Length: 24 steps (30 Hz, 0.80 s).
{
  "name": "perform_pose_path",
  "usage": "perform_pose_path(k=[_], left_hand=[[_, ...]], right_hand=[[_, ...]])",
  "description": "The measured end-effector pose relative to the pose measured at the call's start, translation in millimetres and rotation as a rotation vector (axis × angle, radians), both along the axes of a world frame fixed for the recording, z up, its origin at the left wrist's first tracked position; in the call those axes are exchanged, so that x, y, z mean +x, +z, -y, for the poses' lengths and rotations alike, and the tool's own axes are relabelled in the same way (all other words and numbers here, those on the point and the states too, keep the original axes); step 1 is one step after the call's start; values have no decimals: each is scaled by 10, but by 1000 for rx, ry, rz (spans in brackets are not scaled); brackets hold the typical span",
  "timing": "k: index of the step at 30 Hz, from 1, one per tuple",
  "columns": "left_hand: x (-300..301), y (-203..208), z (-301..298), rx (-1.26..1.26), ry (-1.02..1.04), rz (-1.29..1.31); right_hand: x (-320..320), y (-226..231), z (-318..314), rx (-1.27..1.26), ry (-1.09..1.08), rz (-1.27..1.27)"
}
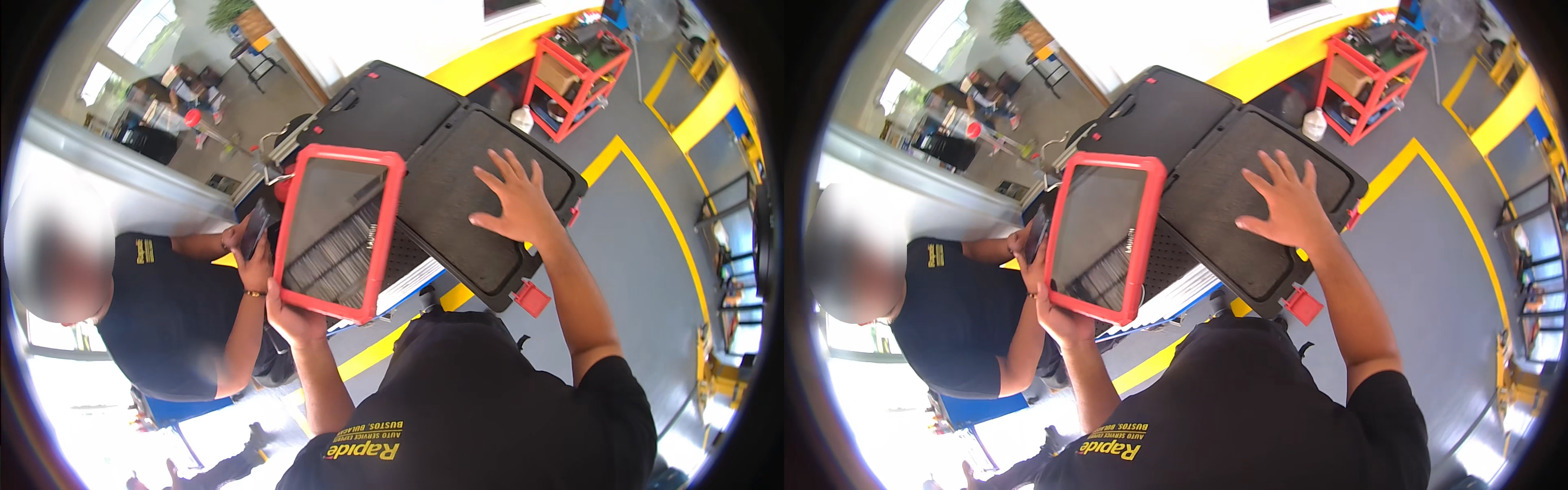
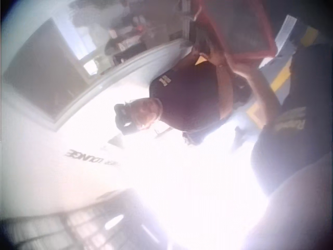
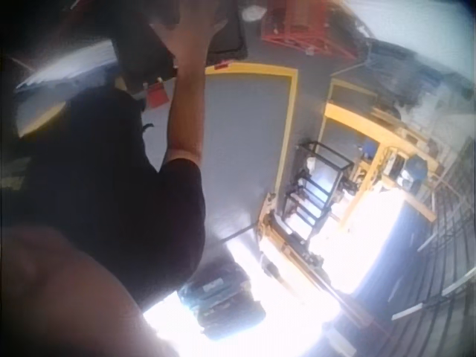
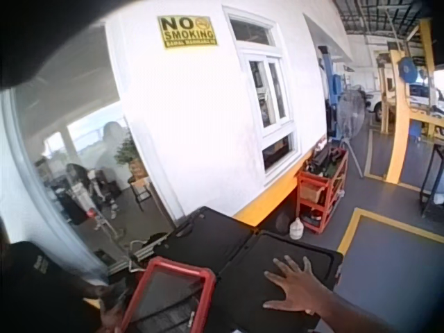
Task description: The person opens the car hood and uses a multimeter to test the car battery terminals. They connect the multimeter leads to the battery, observe the readings, and then pack the multimeter into a case.
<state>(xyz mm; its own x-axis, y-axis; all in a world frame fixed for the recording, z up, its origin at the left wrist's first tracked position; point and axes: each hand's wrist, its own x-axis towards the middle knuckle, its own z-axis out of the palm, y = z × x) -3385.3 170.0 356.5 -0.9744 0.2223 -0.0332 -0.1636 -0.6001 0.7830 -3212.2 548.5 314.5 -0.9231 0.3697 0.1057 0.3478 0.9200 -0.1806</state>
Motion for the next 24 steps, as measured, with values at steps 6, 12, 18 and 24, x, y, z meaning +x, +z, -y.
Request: perform_pose_path(k=[6, 12, 18, 24], left_hand=[[-205, -21, -9, 31, -84, 56], [-358, -175, -320, 28, -182, 180], [-137, -238, -1025, -93, -705, -68], [-1287, 246, -1769, -824, -641, -1026]], right_hand=[[170, 278, 15, -57, -98, 197], [97, 211, 147, -852, 0, -407], [-330, 359, 752, -1718, -430, -1307], [209, 366, 324, -1454, -616, -1528]])
